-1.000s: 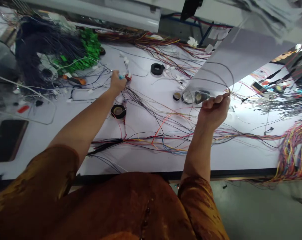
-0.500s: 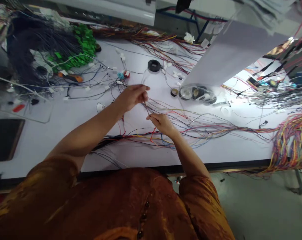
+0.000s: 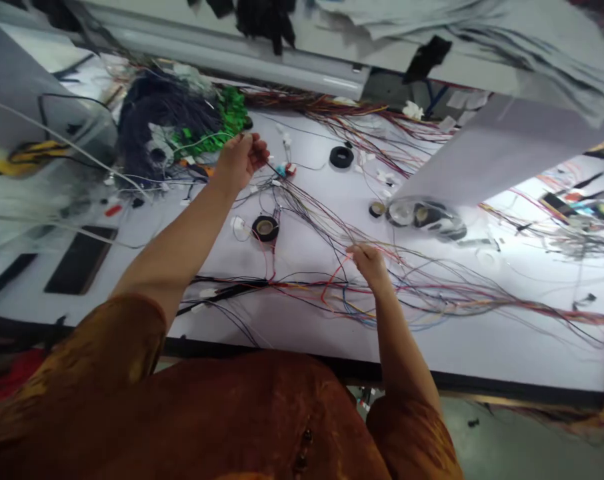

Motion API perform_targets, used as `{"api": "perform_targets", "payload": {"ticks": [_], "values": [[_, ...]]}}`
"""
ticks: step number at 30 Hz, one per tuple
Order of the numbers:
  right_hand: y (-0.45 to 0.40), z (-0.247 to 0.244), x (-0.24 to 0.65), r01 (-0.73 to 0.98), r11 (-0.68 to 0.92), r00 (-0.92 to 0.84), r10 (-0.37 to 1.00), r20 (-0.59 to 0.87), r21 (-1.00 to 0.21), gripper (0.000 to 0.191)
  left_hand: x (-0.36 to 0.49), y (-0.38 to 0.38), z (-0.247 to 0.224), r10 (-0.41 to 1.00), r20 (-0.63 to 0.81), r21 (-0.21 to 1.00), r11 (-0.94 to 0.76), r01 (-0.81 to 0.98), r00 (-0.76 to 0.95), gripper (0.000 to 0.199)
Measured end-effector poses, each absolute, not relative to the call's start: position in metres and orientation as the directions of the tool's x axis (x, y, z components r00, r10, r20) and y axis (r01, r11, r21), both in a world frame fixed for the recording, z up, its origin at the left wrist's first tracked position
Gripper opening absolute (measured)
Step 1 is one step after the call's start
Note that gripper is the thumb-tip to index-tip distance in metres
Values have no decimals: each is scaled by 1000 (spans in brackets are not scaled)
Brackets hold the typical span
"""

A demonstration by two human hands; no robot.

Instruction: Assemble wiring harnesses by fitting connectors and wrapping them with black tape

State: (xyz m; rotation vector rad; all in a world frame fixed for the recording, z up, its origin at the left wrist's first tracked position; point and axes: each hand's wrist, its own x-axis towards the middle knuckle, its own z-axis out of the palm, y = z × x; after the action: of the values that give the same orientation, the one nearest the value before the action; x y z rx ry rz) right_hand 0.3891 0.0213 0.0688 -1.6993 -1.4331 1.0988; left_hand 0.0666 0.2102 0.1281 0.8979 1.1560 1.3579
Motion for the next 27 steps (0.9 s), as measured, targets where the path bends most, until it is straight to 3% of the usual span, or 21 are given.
{"api": "perform_targets", "payload": {"ticks": [4,9,14,20,22,25,27], "values": [[20,61,396,367,-252,156,966,-208,-895,30,37,223,125,985,-48,970,6,-244,-168,17],[23,56,399,442,-226,180,970,-161,-868,29,12,227,133,978,-76,958,17,-286,-195,24],[26,57,398,426,-242,195,966,-172,-872,31,-4,215,145,988,-18,998,9,-59,-156,36],[27,55,398,235,-253,202,957,-207,-938,28,-5,206,151,991,-14,908,-45,-417,-137,19],[28,53,403,209,-245,212,956,-201,-947,28,-5,204,153,989,-14,891,-54,-451,-148,21],[27,50,411,157,-243,224,953,-205,-957,30,-8,201,156,984,-33,876,-57,-478,-177,37],[27,49,416,123,-238,224,953,-206,-963,29,-10,198,156,972,-6,919,-87,-385,-233,44]]}}
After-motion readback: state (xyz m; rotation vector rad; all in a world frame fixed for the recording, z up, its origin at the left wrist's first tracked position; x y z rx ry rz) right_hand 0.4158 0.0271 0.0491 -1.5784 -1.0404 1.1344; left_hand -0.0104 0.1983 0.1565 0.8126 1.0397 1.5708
